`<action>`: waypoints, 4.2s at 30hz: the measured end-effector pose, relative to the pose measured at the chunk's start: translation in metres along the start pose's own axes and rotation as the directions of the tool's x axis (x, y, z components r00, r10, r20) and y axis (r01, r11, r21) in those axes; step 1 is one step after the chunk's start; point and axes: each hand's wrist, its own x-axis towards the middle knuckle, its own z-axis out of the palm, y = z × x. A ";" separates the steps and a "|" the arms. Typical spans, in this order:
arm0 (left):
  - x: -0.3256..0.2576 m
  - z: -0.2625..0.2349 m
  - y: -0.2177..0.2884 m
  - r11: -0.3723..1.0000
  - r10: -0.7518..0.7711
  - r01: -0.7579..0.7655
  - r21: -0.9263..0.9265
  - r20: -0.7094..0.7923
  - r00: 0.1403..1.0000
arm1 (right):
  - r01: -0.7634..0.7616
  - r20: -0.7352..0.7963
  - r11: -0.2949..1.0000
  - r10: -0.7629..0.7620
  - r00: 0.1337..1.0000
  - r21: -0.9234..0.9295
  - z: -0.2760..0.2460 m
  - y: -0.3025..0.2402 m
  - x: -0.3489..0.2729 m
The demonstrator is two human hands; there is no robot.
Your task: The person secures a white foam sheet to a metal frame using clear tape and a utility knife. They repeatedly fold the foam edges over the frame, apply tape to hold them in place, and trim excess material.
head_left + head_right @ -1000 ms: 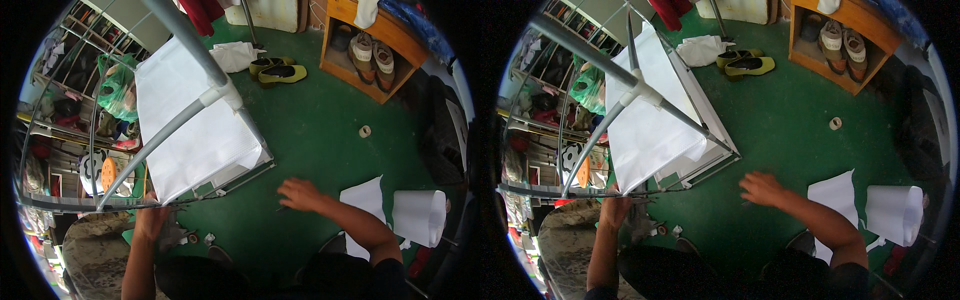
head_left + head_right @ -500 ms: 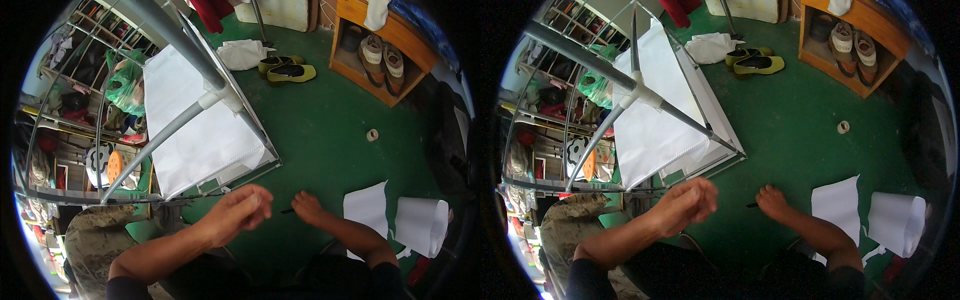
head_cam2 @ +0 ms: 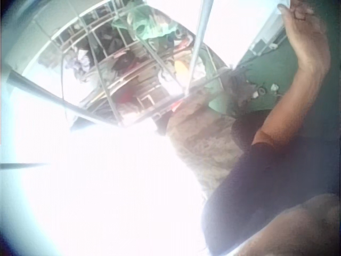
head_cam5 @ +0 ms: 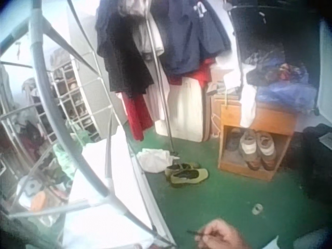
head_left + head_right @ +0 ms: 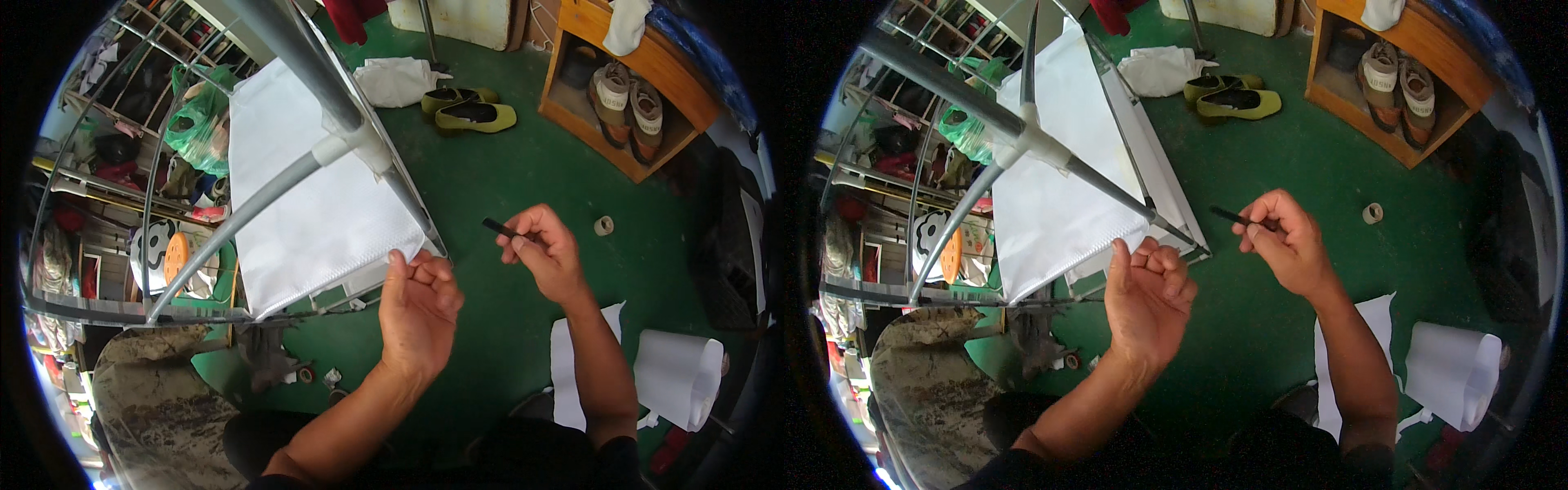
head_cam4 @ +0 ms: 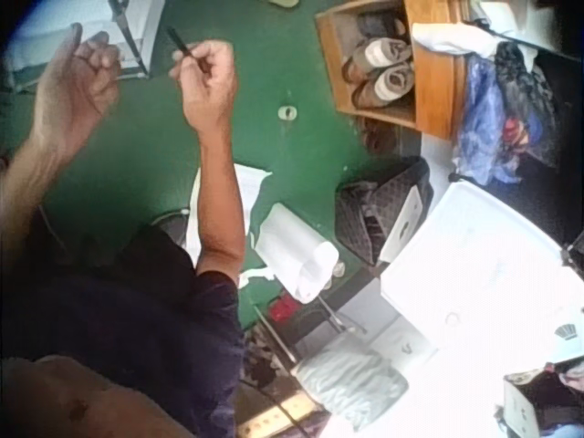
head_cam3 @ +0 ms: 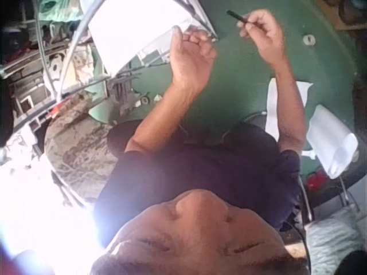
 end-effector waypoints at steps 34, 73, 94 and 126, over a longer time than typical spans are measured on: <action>0.026 -0.006 -0.004 0.996 0.082 -0.083 0.012 0.043 0.996 | 0.364 0.087 0.865 -0.357 0.930 -0.346 0.041 -0.037 0.019; 0.040 -0.028 -0.011 0.992 0.107 -0.116 0.047 0.164 0.981 | 0.627 0.279 0.489 -0.608 0.744 -0.606 0.046 -0.028 0.043; 0.062 -0.049 0.004 0.958 0.054 -0.131 0.254 0.289 0.956 | 0.536 0.203 0.601 -0.533 0.821 -0.592 0.035 -0.024 0.040; 0.089 -0.057 0.031 0.466 0.328 -0.419 0.780 0.287 0.900 | 0.383 0.076 0.765 -0.405 0.911 -0.518 0.076 -0.004 0.041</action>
